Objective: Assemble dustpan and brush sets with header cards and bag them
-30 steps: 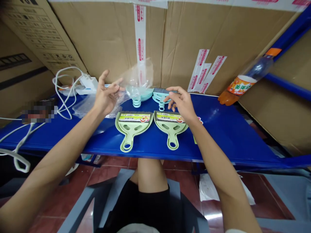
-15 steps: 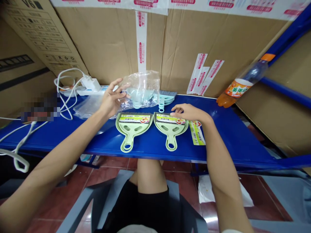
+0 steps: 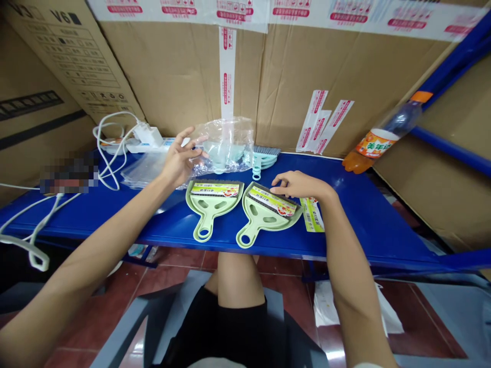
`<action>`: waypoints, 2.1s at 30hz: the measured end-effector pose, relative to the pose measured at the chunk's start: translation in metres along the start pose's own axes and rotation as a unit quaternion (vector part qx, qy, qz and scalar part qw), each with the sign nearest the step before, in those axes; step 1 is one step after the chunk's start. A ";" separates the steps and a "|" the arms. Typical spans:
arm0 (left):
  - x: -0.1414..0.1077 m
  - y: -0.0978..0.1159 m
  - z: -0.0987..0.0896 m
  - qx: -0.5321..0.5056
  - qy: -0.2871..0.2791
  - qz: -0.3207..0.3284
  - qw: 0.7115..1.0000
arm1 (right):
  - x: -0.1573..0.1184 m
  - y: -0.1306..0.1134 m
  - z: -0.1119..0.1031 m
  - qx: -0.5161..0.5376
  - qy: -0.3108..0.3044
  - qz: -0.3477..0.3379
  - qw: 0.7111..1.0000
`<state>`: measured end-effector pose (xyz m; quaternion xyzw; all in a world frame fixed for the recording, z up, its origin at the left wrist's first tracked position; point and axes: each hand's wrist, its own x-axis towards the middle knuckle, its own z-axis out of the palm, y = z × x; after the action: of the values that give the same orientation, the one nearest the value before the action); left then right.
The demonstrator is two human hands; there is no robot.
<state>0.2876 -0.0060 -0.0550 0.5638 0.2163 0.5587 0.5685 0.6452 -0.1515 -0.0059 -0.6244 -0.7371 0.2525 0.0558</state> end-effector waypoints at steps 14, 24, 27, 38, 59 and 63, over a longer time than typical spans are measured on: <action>0.001 -0.004 -0.001 -0.017 0.004 -0.023 1.000 | -0.079 -0.031 0.037 -0.073 0.058 0.041 0.995; 0.002 -0.001 0.000 -0.032 0.032 -0.040 0.998 | -0.171 -0.042 0.129 -0.084 0.404 -0.030 0.910; 0.001 0.001 0.002 -0.033 0.042 -0.048 0.997 | -0.168 -0.040 0.159 -0.127 0.413 -0.082 0.898; -0.001 0.000 0.003 -0.034 0.050 -0.052 0.997 | -0.183 -0.050 0.195 -0.031 0.539 -0.059 0.840; -0.007 0.002 0.006 -0.025 -0.103 -0.069 0.992 | -0.200 -0.070 0.179 0.698 0.269 0.234 0.621; -0.006 0.000 0.002 -0.010 -0.112 -0.059 0.992 | -0.194 -0.072 0.177 0.699 0.207 0.287 0.622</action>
<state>0.2878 -0.0122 -0.0564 0.6035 0.1781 0.4597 0.6267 0.5520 -0.3959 -0.0818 -0.6128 -0.0914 0.5589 0.5511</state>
